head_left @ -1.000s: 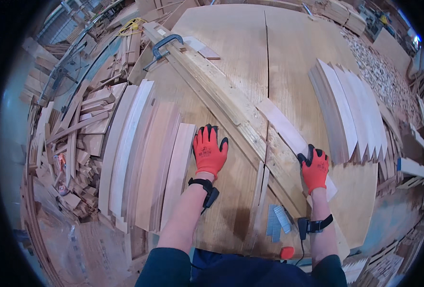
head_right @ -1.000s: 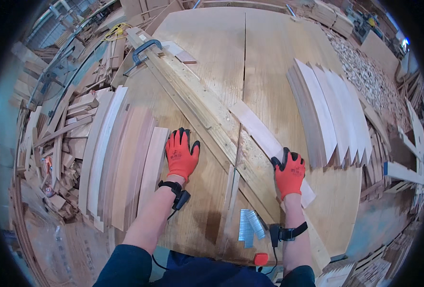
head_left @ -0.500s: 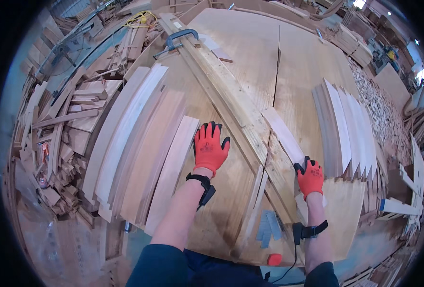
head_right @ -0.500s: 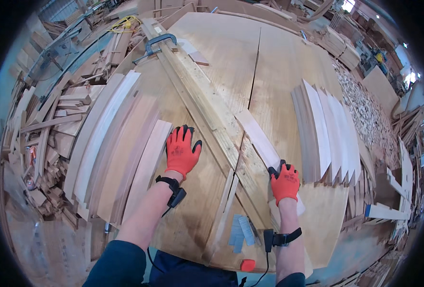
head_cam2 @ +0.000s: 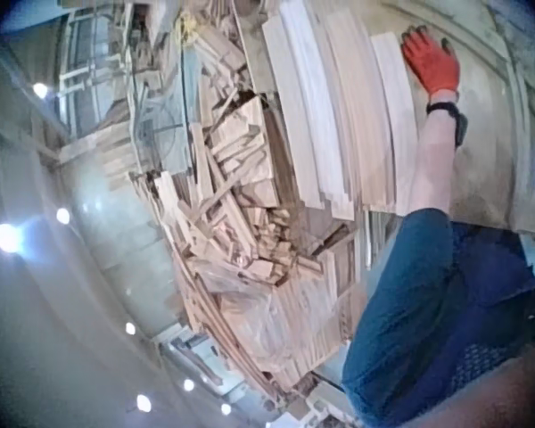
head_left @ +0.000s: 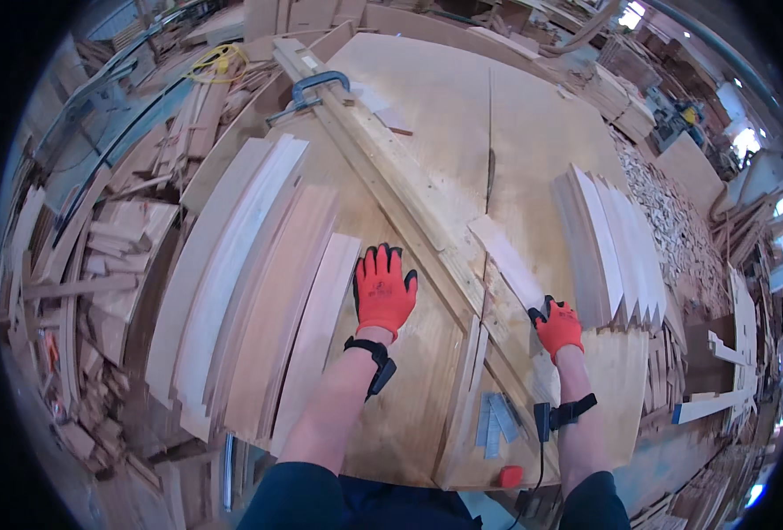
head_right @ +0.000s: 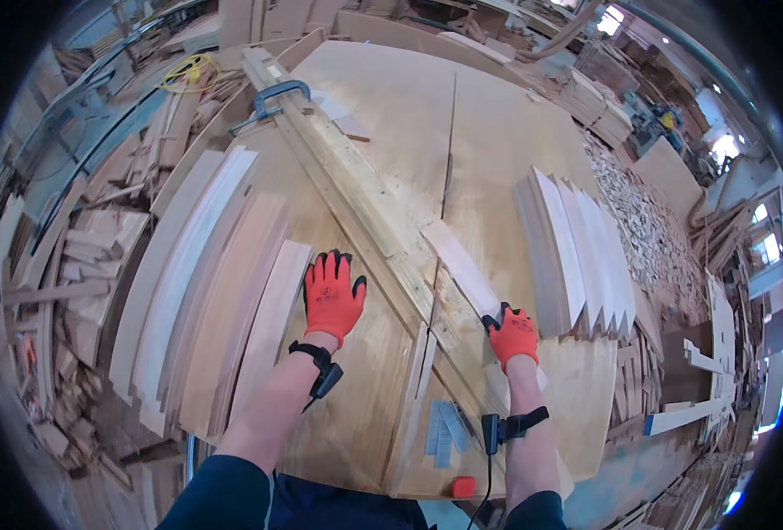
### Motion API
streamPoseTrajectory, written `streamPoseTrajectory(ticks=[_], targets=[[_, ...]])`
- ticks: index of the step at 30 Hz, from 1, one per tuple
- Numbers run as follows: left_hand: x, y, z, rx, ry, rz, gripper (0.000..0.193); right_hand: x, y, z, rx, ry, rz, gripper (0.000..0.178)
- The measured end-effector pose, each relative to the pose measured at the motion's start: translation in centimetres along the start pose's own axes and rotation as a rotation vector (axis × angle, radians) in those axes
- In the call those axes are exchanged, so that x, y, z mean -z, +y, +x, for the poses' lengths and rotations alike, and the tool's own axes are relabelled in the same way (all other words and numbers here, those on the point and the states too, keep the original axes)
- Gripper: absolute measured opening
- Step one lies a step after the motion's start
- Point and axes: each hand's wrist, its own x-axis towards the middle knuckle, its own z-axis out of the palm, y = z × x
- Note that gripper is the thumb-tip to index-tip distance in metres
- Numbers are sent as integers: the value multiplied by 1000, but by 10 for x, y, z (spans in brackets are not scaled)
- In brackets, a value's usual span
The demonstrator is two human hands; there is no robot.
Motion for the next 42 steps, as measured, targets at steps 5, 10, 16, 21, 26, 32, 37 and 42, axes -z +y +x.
streamPoseTrajectory(ticks=[5, 10, 16, 21, 26, 32, 37, 42], targets=[[4, 13, -9, 0, 17, -5, 54, 15, 0, 0, -5, -83, 41, 58], [11, 22, -23, 24, 37, 33, 54, 34, 3, -8, 21, -93, -3, 56], [1, 25, -30, 22, 4, 52, 61, 37, 7, -12, -7, -101, 66, 57], [7, 25, -32, 35, -28, 47, 63, 42, 4, -14, -1, -85, 82, 57], [3, 23, -35, 27, -21, 56, 63, 39, 2, -12, -15, -95, 66, 60], [9, 27, -29, 37, -62, 61, 64, 33, 5, -6, -26, -78, 61, 64], [12, 26, -28, 38, -77, 88, 65, 42, 4, -10, -28, -103, 85, 64], [22, 26, -34, 33, -70, 89, 64, 48, 0, -23, -9, -76, 133, 58]])
